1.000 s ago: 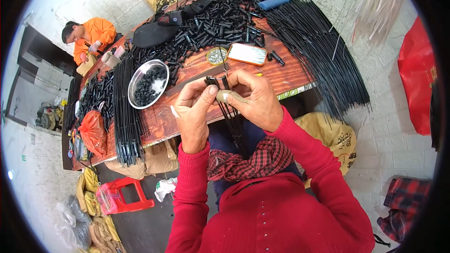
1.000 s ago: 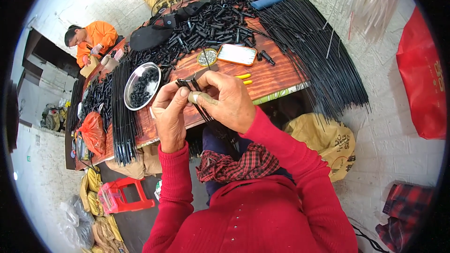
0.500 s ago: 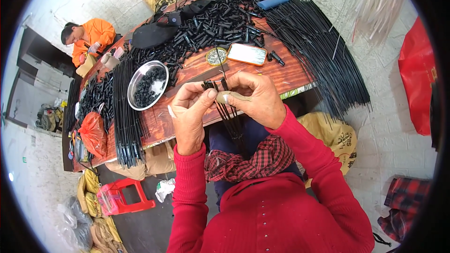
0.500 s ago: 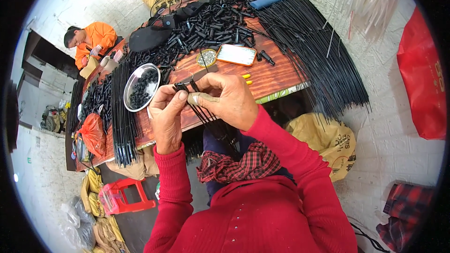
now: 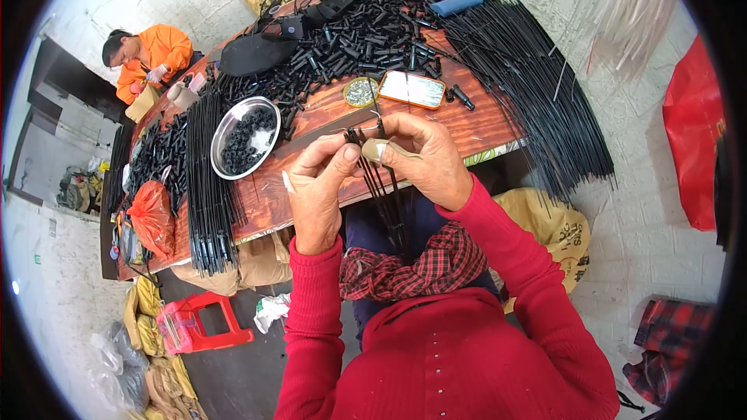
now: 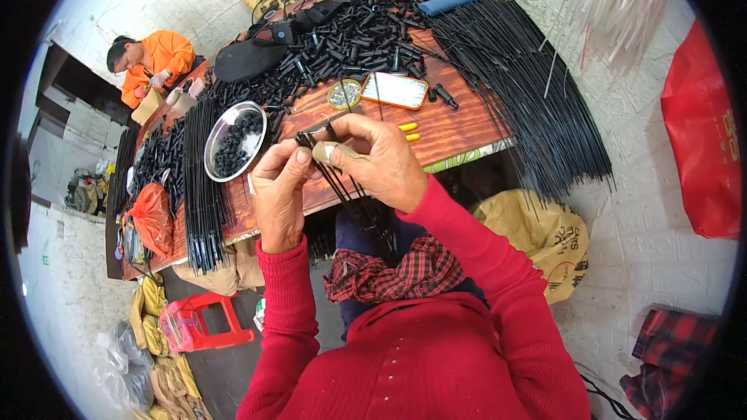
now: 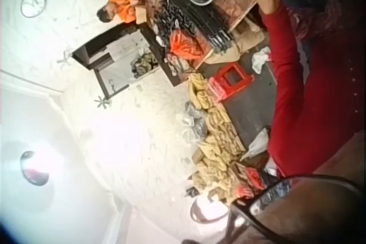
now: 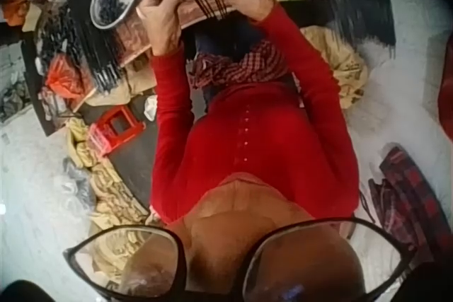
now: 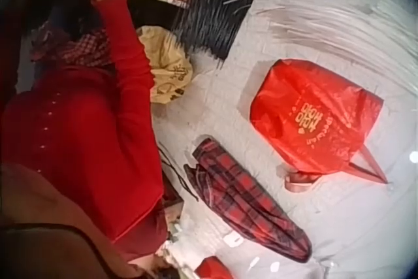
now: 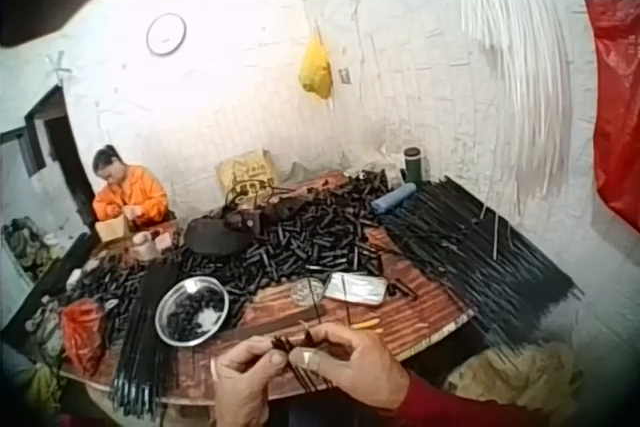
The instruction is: Bundling multiple black cables together using small wires and trimming the ends with pliers.
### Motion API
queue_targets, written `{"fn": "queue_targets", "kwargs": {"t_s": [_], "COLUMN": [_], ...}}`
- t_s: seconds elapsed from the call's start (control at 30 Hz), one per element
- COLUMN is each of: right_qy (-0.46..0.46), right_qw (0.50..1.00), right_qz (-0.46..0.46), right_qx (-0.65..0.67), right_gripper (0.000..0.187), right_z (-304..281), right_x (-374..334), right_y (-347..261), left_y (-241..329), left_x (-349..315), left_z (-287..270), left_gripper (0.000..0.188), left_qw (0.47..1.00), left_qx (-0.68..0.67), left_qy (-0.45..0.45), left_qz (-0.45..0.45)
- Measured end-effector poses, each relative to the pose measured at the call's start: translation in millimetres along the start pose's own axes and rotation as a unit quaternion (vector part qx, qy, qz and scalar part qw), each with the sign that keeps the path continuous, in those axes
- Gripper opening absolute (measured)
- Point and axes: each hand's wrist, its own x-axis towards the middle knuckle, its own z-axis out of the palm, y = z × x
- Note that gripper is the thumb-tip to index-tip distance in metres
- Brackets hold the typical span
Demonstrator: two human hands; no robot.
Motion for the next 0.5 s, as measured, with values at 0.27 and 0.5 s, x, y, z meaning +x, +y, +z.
{"fn": "queue_targets", "kwargs": {"t_s": [0.27,0.5], "right_qy": [0.007,-0.005], "right_qw": [0.999,0.999], "right_qz": [-0.029,-0.038], "right_qx": [-0.025,0.012], "right_gripper": [0.028,0.028], "right_z": [-3.1,-1.2], "right_x": [1.8,1.0], "right_y": [6.9,4.3], "left_y": [-0.8,1.0], "left_x": [0.0,1.5], "left_z": [1.8,7.3], "left_gripper": [0.012,0.008], "left_qw": [0.999,0.999], "left_qx": [0.029,0.037], "left_qy": [-0.009,-0.021], "left_qz": [0.023,0.0]}}
